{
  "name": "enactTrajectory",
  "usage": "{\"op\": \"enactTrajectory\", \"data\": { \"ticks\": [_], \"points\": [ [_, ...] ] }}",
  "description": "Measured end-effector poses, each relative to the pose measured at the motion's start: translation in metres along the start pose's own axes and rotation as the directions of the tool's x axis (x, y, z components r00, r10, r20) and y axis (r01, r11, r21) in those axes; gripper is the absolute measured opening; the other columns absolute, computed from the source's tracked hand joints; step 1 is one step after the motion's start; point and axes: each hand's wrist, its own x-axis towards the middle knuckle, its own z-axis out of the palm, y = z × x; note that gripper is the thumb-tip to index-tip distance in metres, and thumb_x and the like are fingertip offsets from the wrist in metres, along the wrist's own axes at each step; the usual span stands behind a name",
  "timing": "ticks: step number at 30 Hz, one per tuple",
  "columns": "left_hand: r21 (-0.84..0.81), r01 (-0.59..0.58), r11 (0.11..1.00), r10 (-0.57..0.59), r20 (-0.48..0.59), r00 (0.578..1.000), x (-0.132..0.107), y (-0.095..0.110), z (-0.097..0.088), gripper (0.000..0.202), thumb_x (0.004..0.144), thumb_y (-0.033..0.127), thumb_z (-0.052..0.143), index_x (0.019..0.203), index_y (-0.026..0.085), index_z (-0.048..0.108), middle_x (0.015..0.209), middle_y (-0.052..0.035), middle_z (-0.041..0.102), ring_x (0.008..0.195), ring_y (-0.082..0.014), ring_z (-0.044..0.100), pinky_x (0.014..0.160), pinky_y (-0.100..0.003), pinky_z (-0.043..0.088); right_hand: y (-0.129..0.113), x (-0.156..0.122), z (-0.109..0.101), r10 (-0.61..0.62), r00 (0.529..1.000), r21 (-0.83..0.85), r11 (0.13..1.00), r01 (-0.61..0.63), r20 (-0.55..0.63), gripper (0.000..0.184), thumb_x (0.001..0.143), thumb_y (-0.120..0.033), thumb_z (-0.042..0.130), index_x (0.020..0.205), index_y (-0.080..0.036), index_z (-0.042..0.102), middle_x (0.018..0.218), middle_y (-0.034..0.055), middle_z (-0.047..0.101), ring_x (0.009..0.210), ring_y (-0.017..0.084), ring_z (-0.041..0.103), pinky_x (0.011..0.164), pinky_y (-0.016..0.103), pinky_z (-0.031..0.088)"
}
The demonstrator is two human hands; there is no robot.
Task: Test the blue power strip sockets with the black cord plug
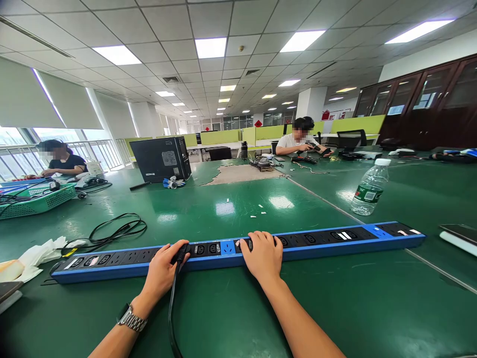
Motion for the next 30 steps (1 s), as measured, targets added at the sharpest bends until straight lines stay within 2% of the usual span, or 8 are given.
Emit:
{"op": "enactTrajectory", "data": {
  "ticks": [7, 11, 14, 18, 22, 24, 27, 30],
  "points": [
    [-0.006, 0.005, 1.0, -0.005, -0.006, 1.0, 0.0, 0.002, -0.002, 0.027, 0.091, 0.038, 0.05, 0.11, 0.027, 0.064, 0.096, -0.0028, 0.074, 0.089, -0.0211, 0.068, 0.105, -0.046, 0.042, -0.001, 0.0, -0.003, -0.002, 1.0, 0.007, 1.0, 0.002, 0.008, 0.032, 0.09, -0.04, 0.047, 0.102, -0.02, 0.069, 0.111, 0.0071, 0.07, 0.112, 0.025, 0.053, 0.1, 0.044, 0.026],
    [-0.145, 0.07, 0.987, -0.087, -0.113, 0.99, 0.003, 0.005, -0.004, 0.033, 0.091, 0.043, 0.049, 0.114, 0.022, 0.061, 0.087, -0.0024, 0.073, 0.076, -0.017, 0.067, 0.08, -0.031, 0.054, -0.001, 0.0, -0.002, 0.001, 1.0, 0.011, 1.0, -0.001, 0.009, 0.032, 0.09, -0.041, 0.047, 0.101, -0.02, 0.069, 0.111, 0.007, 0.07, 0.113, 0.025, 0.053, 0.101, 0.044, 0.025],
    [-0.197, 0.105, 0.975, -0.134, -0.144, 0.98, 0.003, 0.007, -0.004, 0.036, 0.092, 0.044, 0.048, 0.116, 0.02, 0.059, 0.087, -0.003, 0.072, 0.072, -0.0156, 0.067, 0.07, -0.026, 0.053, -0.001, 0.0, -0.002, 0.0, 1.0, 0.006, 1.0, 0.0, 0.006, 0.032, 0.09, -0.041, 0.047, 0.1, -0.02, 0.069, 0.111, 0.0068, 0.07, 0.113, 0.025, 0.053, 0.1, 0.044, 0.025],
    [-0.163, 0.08, 0.983, -0.095, -0.088, 0.992, 0.002, 0.008, -0.002, 0.034, 0.092, 0.043, 0.048, 0.116, 0.022, 0.058, 0.09, -0.0036, 0.072, 0.078, -0.0171, 0.068, 0.075, -0.028, 0.053, -0.001, 0.0, -0.003, 0.003, 1.0, -0.005, 1.0, -0.003, 0.01, 0.032, 0.09, -0.041, 0.047, 0.102, -0.02, 0.069, 0.112, 0.007, 0.07, 0.113, 0.025, 0.053, 0.1, 0.044, 0.025],
    [-0.12, 0.091, 0.989, -0.105, -0.109, 0.989, 0.002, 0.007, 0.0, 0.033, 0.092, 0.043, 0.048, 0.116, 0.023, 0.058, 0.088, -0.0026, 0.072, 0.075, -0.0167, 0.067, 0.077, -0.031, 0.054, -0.001, 0.0, -0.002, -0.008, 1.0, 0.004, 1.0, 0.008, -0.001, 0.032, 0.09, -0.041, 0.046, 0.099, -0.021, 0.07, 0.111, 0.007, 0.07, 0.111, 0.025, 0.053, 0.1, 0.044, 0.025],
    [-0.099, 0.076, 0.992, -0.089, -0.124, 0.988, 0.003, 0.01, 0.003, 0.031, 0.092, 0.043, 0.048, 0.114, 0.024, 0.059, 0.09, -0.0026, 0.073, 0.076, -0.017, 0.066, 0.088, -0.037, 0.052, 0.0, 0.001, -0.001, -0.007, 1.0, 0.006, 1.0, 0.007, -0.007, 0.032, 0.09, -0.041, 0.046, 0.098, -0.022, 0.07, 0.11, 0.0069, 0.07, 0.111, 0.025, 0.053, 0.1, 0.044, 0.024],
    [-0.067, 0.018, 0.998, -0.027, -0.134, 0.991, 0.004, 0.025, 0.012, 0.029, 0.092, 0.04, 0.049, 0.116, 0.025, 0.059, 0.097, -0.002, 0.074, 0.079, -0.0167, 0.066, 0.11, -0.051, 0.034, 0.001, 0.001, 0.0, 0.001, 1.0, 0.003, 1.0, -0.001, -0.008, 0.031, 0.09, -0.041, 0.047, 0.098, -0.021, 0.07, 0.109, 0.0065, 0.07, 0.111, 0.025, 0.053, 0.101, 0.045, 0.024],
    [-0.085, -0.03, 0.996, 0.023, -0.073, 0.997, 0.007, 0.048, 0.023, 0.028, 0.094, 0.038, 0.048, 0.118, 0.026, 0.057, 0.104, -0.0026, 0.074, 0.082, -0.0163, 0.067, 0.115, -0.055, 0.024, 0.0, 0.001, 0.0, 0.003, 1.0, -0.001, 1.0, -0.003, -0.002, 0.031, 0.089, -0.041, 0.048, 0.099, -0.021, 0.07, 0.109, 0.0065, 0.071, 0.111, 0.025, 0.054, 0.101, 0.045, 0.024]
  ]
}}
